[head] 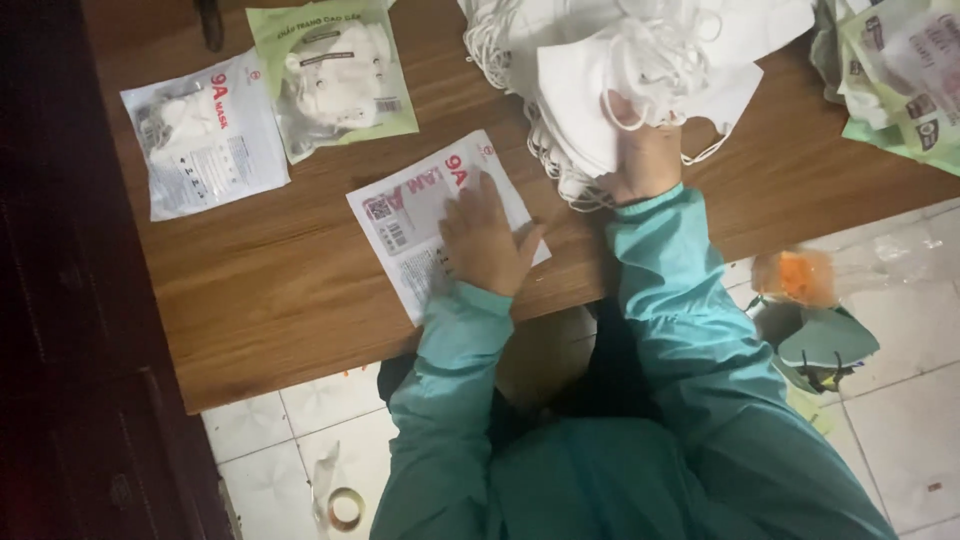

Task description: A person is inspecting individual masks from a pile, stacking them neatly, and then placing the stack into a plastic packaging bag.

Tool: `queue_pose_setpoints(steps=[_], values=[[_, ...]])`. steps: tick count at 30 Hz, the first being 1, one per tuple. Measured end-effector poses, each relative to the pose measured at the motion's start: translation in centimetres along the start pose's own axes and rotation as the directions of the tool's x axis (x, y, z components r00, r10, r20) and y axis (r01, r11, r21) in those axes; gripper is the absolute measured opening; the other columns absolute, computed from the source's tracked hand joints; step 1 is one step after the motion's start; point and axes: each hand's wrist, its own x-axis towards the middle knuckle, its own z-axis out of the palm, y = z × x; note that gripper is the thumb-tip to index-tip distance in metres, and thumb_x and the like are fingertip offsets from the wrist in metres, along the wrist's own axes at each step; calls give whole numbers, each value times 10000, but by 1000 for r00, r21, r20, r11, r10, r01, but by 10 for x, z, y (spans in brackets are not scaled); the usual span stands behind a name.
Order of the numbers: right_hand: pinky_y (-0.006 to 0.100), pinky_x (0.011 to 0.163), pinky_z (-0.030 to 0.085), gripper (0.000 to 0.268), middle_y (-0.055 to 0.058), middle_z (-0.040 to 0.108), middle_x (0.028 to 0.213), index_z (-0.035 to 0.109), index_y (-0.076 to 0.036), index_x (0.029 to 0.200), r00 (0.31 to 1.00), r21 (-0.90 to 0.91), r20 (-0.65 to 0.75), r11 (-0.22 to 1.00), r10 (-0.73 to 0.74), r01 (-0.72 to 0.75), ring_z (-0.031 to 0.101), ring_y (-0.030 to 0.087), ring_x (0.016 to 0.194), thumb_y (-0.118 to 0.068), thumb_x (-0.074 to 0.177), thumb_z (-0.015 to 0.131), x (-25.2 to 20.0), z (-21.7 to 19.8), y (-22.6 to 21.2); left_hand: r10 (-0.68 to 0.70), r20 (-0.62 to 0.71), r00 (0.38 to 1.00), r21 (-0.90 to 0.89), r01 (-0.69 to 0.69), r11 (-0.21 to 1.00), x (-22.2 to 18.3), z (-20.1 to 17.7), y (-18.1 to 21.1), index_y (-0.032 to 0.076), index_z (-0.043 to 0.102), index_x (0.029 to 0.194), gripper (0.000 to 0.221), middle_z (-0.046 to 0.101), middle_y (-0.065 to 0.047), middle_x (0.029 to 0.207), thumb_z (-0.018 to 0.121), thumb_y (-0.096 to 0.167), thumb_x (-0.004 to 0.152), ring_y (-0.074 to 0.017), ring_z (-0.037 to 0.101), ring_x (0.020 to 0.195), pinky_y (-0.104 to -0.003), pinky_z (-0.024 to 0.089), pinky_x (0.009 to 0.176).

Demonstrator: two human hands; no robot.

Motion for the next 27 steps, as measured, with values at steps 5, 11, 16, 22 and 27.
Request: queue_pose_setpoints(steps=[5, 11, 16, 22, 27], values=[[409, 1254, 388, 496, 142, 497, 1528, 589, 10, 1390, 976, -337, -187, 941, -109, 40, 467, 279, 1442, 60, 939, 789, 2, -35, 14, 76, -62, 995, 137, -67, 988, -4, -2, -3, 21, 329, 1556, 846, 537, -248, 1383, 610, 512, 927, -531, 513, 1256, -623, 454, 980], [472, 1204, 483, 540, 154, 554, 1486, 547, 7, 1415, 983, -184, -182, 983, -17, -17, 536, 311, 1396, 37, 931, 785, -1, -16, 4, -63, 238, 969, 180, 20, 983, 7, -44, 19, 75, 60, 1633, 1202, 390, -342, 1511, 585, 830, 859, -591, 271, 1435, -676, 277, 1121], [504, 1198, 451, 576, 197, 519, 1483, 544, -11, 1435, 990, -604, 40, 787, -133, 130, 511, 370, 1392, 54, 924, 803, -7, -33, 5, -1, 68, 998, 98, -5, 995, 7, -23, 0, -1, 308, 1536, 903, 516, -258, 1396, 703, 330, 795, -483, 436, 1249, -610, 397, 987], [560, 1198, 410, 629, 223, 526, 1499, 611, 0, 1383, 984, -754, 125, 633, -124, 175, 471, 433, 1422, 32, 792, 822, -4, -36, -5, -6, -125, 992, -101, -7, 995, 8, -9, -34, -4, 646, 1208, 342, 582, -246, 1047, 497, 157, 946, -424, 582, 877, -527, 500, 685], [648, 1195, 327, 898, 311, 509, 1512, 626, 20, 1432, 882, -882, 471, 18, 3, 471, 415, 537, 1424, -20, 566, 861, -7, -94, 9, -182, -68, 981, -214, 164, 963, 16, -22, -49, 138, 706, 1271, 372, 690, -156, 693, 485, 239, 988, -388, 651, 580, -513, 503, 516]])
